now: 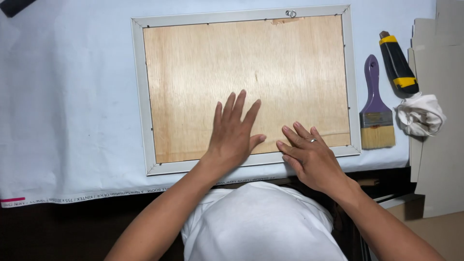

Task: Assembling a picture frame by cleaning the glass, inserting the backing, and securing it.

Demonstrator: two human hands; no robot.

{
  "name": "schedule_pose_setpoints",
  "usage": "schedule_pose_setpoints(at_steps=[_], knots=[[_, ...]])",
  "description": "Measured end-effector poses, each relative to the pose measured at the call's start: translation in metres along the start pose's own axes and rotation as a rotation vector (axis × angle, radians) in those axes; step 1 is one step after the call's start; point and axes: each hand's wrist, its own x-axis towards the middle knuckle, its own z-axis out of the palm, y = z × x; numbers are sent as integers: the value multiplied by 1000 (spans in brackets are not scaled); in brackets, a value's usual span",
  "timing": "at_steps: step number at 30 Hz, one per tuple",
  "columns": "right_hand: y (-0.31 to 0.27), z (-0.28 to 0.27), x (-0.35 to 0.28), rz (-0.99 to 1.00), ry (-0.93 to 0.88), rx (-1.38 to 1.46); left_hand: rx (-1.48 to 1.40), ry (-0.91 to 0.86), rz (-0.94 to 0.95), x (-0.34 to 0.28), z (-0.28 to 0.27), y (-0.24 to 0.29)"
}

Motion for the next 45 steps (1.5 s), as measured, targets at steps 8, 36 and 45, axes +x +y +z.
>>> schedule_pose_setpoints(at_steps=[8,36,45], knots=[[1,27,54,-10,300,23,224,18,-30,7,48,-8],[6,-17,239,155,275,-52,247,267,-367,125,-29,-110],[5,-14,244,199,294,-67,244,294,-364,124,-28,-111]])
